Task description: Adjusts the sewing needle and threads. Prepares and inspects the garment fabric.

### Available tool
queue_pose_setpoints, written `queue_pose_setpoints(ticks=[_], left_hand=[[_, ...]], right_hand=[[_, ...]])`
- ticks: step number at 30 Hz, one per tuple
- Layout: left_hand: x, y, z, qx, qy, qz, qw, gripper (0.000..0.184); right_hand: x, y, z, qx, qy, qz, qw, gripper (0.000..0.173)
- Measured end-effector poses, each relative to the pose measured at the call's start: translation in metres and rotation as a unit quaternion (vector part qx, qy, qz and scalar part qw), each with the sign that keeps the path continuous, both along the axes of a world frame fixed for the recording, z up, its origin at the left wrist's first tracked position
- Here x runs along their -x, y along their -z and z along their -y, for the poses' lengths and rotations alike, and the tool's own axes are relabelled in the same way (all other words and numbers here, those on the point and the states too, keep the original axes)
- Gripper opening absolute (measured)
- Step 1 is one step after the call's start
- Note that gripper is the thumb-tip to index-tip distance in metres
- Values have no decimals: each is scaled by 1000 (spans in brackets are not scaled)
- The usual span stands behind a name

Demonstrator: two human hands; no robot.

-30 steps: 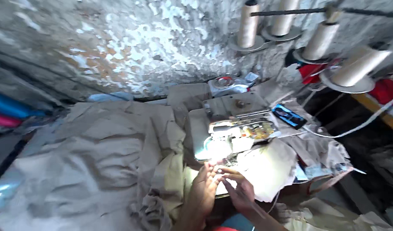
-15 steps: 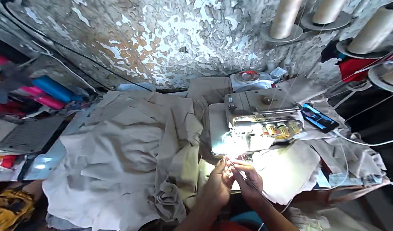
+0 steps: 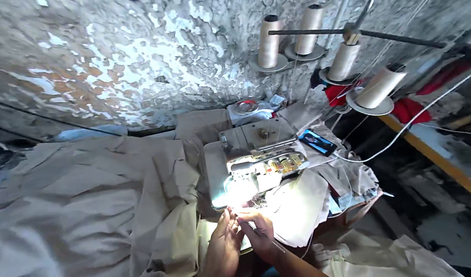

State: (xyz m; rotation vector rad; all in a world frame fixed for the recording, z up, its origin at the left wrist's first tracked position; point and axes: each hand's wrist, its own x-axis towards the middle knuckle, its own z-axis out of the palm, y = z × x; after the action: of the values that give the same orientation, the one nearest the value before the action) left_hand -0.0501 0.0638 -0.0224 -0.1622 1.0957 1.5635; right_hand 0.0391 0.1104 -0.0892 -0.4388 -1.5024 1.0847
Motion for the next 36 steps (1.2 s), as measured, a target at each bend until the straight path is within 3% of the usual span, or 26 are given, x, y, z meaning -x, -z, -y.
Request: queue_pose_setpoints(ticks=[3,6,10,13,16,22,28,32,34,36], left_hand=[[6,2,13,-29,38,-170,984,36],[16,13,26,-68,35,-390,917,34],[56,4,13,-82,116,-632,762,29],[83,-6,-25,-42,187,-723,664,28],[99,-1,-68,-45,207,-769,603,21],[103,-2,-103,-43,331,-747,575,17],[95,0,-78,-82,314,-785,528,17],[90,2,-55,-121,260,-853,437,15],[99,9,-57,-120,209,-870,429,17],[109,14,-66,-102,173,-872,447,14]], right_hand=[[-1,-3,-9,18,29,17,999,7],[-4,-8,-20,28,82,56,995,9],[6,-8,-31,51,129,71,988,11],[14,1,-38,39,152,60,986,11],[17,-1,-42,43,181,81,979,13],[17,-7,-42,69,191,121,972,19],[16,-14,-41,80,194,136,968,21],[17,-16,-42,86,189,133,969,21],[18,-16,-41,83,202,149,964,22],[17,-14,-41,87,208,168,960,23]])
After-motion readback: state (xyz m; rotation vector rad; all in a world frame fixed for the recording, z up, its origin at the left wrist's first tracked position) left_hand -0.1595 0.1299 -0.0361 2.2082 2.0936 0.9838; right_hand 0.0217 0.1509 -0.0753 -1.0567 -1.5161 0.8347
